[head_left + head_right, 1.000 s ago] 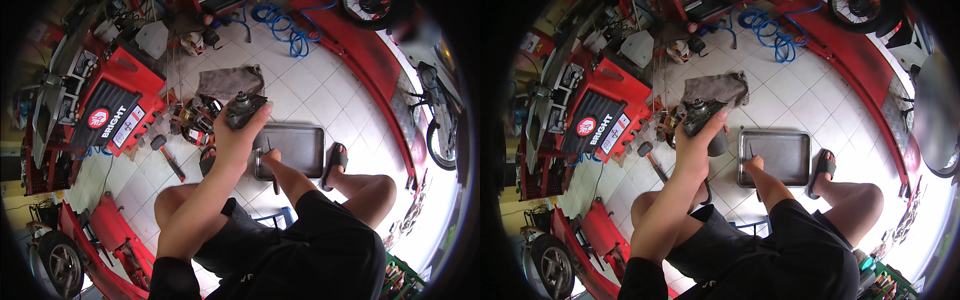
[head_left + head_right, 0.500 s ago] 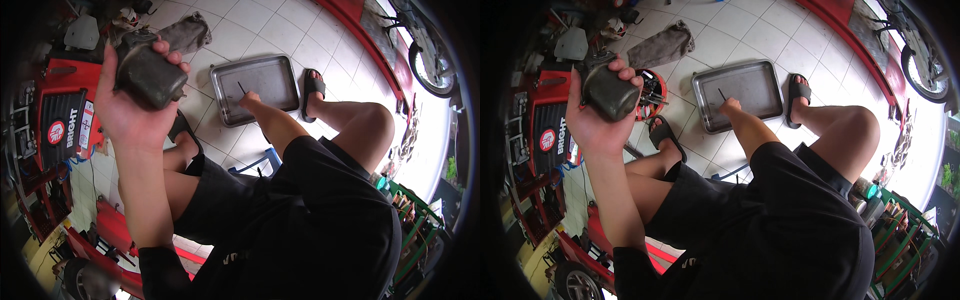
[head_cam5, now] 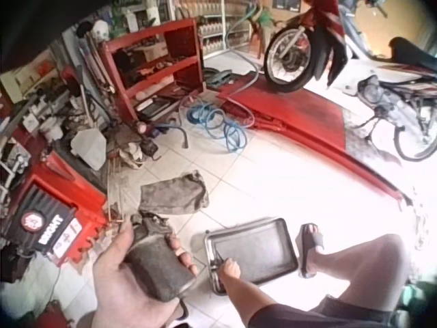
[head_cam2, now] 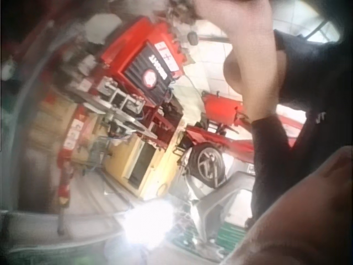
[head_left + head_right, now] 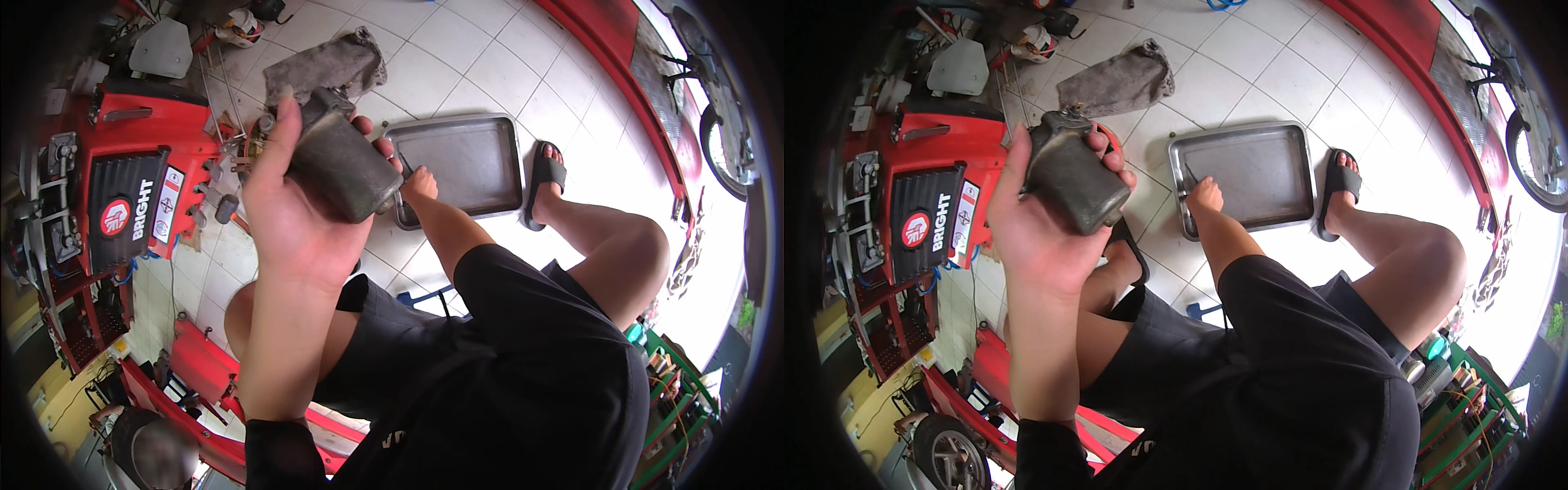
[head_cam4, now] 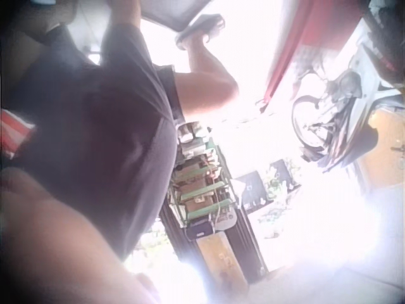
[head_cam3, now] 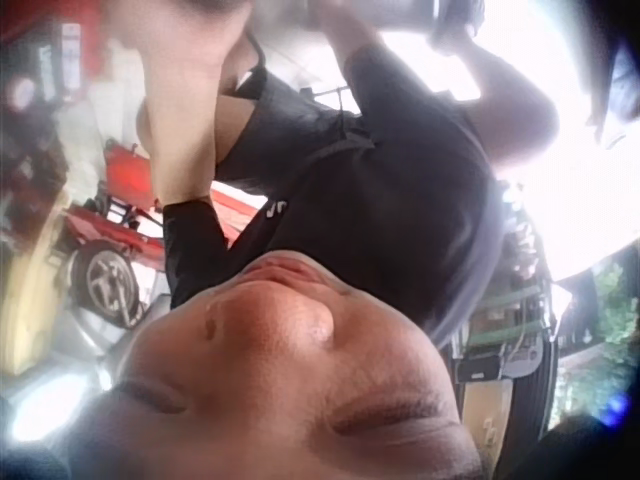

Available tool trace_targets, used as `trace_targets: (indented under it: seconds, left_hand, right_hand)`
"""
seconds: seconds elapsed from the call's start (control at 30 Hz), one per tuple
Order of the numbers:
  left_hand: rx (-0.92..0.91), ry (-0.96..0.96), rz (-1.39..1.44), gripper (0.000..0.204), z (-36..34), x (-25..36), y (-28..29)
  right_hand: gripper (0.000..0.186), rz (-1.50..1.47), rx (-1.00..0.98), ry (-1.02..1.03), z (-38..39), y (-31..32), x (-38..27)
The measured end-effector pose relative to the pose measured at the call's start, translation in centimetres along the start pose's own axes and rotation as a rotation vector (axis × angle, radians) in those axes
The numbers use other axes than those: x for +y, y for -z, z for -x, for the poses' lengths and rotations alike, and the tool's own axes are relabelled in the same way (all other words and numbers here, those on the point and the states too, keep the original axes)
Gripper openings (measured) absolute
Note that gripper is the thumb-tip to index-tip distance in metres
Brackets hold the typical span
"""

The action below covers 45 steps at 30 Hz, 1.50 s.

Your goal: The person sits on a low stool in a workshop, holding a cylindrical mechanical part in their left hand and using a screwdriver in their right hand to pry and scrape at the part's surface. They repeatedly rotate the part to access different sides, occasionally wiping it with a rag and placing small components into a metal tray.

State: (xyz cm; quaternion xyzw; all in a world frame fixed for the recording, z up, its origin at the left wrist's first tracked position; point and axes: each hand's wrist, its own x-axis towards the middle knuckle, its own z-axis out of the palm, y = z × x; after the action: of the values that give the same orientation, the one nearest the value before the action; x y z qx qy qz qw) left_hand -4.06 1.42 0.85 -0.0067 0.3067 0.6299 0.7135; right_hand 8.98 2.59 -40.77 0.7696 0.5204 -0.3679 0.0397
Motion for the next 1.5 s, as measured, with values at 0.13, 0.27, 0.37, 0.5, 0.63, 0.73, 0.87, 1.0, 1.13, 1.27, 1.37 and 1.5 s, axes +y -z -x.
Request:
trace_targets:
  seconds: [0.13,0.27,0.37,0.5,0.63,0.73,0.87,1.0,1.13,1.27,1.37,1.5]
  left_hand:
    - [0.155,-0.066,0.002,0.056,0.1,0.2,-0.5]
    - [0.18,-0.123,-0.025,0.047,0.3,0.1,-0.4]
    - [0.034,-0.058,-0.002,0.061,0.8,0.0,-0.6]
    - [-0.102,-0.002,0.062,0.074,0.9,-0.3,-0.4]
    - [-0.14,-0.051,0.262,0.079,0.3,-0.5,-0.7]
    - [-0.196,-0.077,0.325,0.071,0.2,-0.2,-1.1]
    - [-0.225,-0.078,0.384,0.07,-0.1,0.1,-0.7]
    - [-0.173,-0.07,0.458,0.064,0.3,-0.6,-1.2]
    - [-0.075,-0.132,0.447,0.056,0.9,-1.4,-2.0]
    - [0.072,-0.208,0.38,0.051,1.3,-1.1,-1.0]
    - [0.076,-0.159,0.303,0.045,1.1,-2.5,-1.4]
    - [0.088,-0.143,0.041,0.05,1.2,-5.0,-2.1]
  right_hand:
    - [0.029,0.021,-0.023,0.049,-0.2,1.0,-0.4]
    - [0.032,0.052,-0.069,0.159,-1.0,0.5,0.0]
    - [0.023,0.05,-0.078,0.156,-1.2,-0.2,-0.5]
    - [0.021,0.024,-0.102,0.122,-0.5,-0.2,-1.0]
    - [0.025,0.008,-0.094,0.083,-0.3,1.1,-0.3]
    - [0.035,-0.084,-0.067,0.06,-0.5,3.3,0.6]
    - [0.039,-0.27,-0.081,0.066,-1.0,7.5,1.1]
    - [0.037,-0.489,0.068,0.226,-0.9,15.2,-0.7]
    - [0.031,-0.677,0.05,0.568,0.7,25.8,-4.5]
    - [0.03,-0.601,0.013,0.828,13.0,36.0,-11.1]
    - [0.023,-0.649,-0.141,0.909,18.8,39.1,-10.9]
    - [0.019,-0.608,-0.151,1.002,22.6,38.9,-9.7]
